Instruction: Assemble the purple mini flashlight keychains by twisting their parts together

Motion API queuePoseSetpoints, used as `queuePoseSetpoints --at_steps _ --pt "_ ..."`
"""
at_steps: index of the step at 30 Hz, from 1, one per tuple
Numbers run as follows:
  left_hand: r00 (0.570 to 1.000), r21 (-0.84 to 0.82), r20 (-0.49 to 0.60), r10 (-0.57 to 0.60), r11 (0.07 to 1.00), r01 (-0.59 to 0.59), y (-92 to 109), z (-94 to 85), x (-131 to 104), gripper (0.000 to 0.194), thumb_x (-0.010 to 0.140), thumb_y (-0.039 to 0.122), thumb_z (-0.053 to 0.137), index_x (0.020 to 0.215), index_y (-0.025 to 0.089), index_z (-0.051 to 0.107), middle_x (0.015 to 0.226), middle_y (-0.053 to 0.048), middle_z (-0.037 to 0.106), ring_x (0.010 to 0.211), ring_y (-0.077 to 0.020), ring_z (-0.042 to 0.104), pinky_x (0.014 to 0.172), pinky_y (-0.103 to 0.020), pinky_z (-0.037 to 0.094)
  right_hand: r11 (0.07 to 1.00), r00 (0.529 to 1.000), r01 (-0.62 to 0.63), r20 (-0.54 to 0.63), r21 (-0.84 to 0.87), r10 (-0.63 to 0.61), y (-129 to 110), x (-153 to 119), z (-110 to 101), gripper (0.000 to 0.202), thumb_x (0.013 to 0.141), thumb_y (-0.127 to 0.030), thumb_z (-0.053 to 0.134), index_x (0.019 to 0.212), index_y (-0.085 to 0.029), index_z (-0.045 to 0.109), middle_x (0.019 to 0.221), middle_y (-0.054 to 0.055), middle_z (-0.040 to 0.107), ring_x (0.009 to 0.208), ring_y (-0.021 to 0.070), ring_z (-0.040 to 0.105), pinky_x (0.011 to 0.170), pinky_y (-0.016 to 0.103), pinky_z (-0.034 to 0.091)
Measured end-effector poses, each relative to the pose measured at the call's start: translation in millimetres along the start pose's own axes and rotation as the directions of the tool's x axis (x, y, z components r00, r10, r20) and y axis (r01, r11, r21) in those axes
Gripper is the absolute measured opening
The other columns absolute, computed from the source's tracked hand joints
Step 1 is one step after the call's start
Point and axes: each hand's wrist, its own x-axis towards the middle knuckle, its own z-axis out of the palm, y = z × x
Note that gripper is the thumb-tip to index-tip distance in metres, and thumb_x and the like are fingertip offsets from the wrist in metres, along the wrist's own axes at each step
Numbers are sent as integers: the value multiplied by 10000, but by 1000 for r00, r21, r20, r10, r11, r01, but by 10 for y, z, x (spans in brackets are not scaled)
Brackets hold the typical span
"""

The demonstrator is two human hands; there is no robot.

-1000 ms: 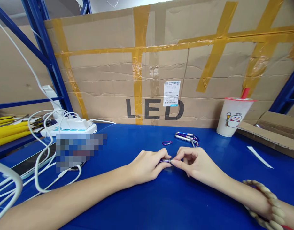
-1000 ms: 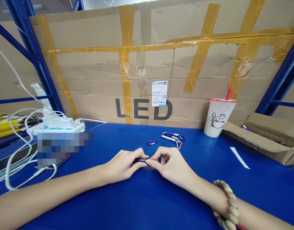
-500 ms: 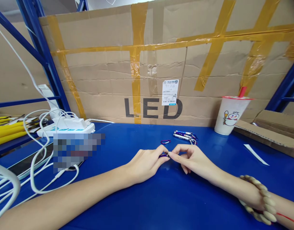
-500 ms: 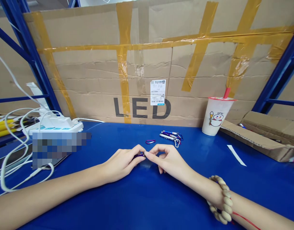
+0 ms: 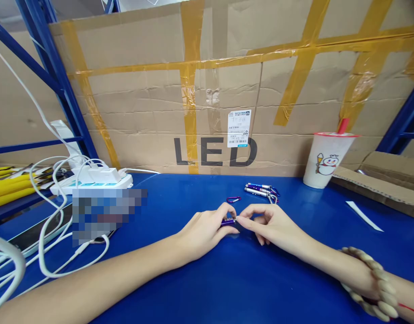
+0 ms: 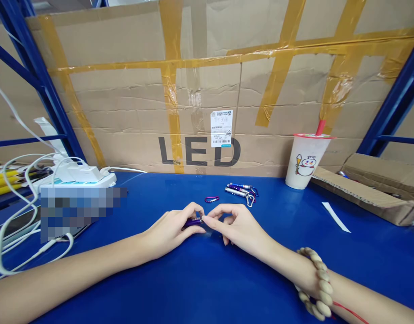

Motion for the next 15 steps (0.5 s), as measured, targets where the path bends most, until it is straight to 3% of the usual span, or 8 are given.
queuePoseSetpoints --at_steps 2,5,8,12,15 --pt "1000 10 -24 -1 1000 2 -11 16 1 200 877 373 430 1031 246 409 958 5 612 839 -180 600 678 -255 429 1000 999 29 -25 -11 -29 9 5 -5 373 762 -502 534 805 -144 630 465 -11 542 387 78 457 417 196 354" --pt "997 36 -68 -29 999 31 -20 37 9 173 897 358 377 1006 234 426 947 -8 604 839 -177 588 685 -259 430 992 981 100 -160 -76 -111 66 39 -38 331 770 -474 535 832 -169 646 764 41 649 623 129 584 560 230 454" --pt "995 74 -87 -41 996 47 -22 52 18 182 896 362 364 922 205 453 886 -25 591 800 -173 569 684 -266 429 966 953 143 -234 -213 -193 164 103 -93 296 787 -442 522 909 -202 647 986 46 635 885 178 588 737 281 480" --pt "993 151 -104 -48 986 63 -10 52 20 210 877 367 386 809 184 465 807 -33 567 749 -172 541 611 -257 416 868 934 215 -164 -448 -316 282 169 -140 411 783 -470 506 1078 -197 592 1148 72 571 1104 228 490 955 390 387" --pt "994 205 -102 -49 976 69 0 43 17 220 879 357 371 792 181 470 796 -31 571 754 -175 539 610 -263 414 767 937 257 -44 -588 -347 308 160 -133 596 771 -544 483 1230 -163 493 1285 108 463 1210 262 387 1024 444 301"
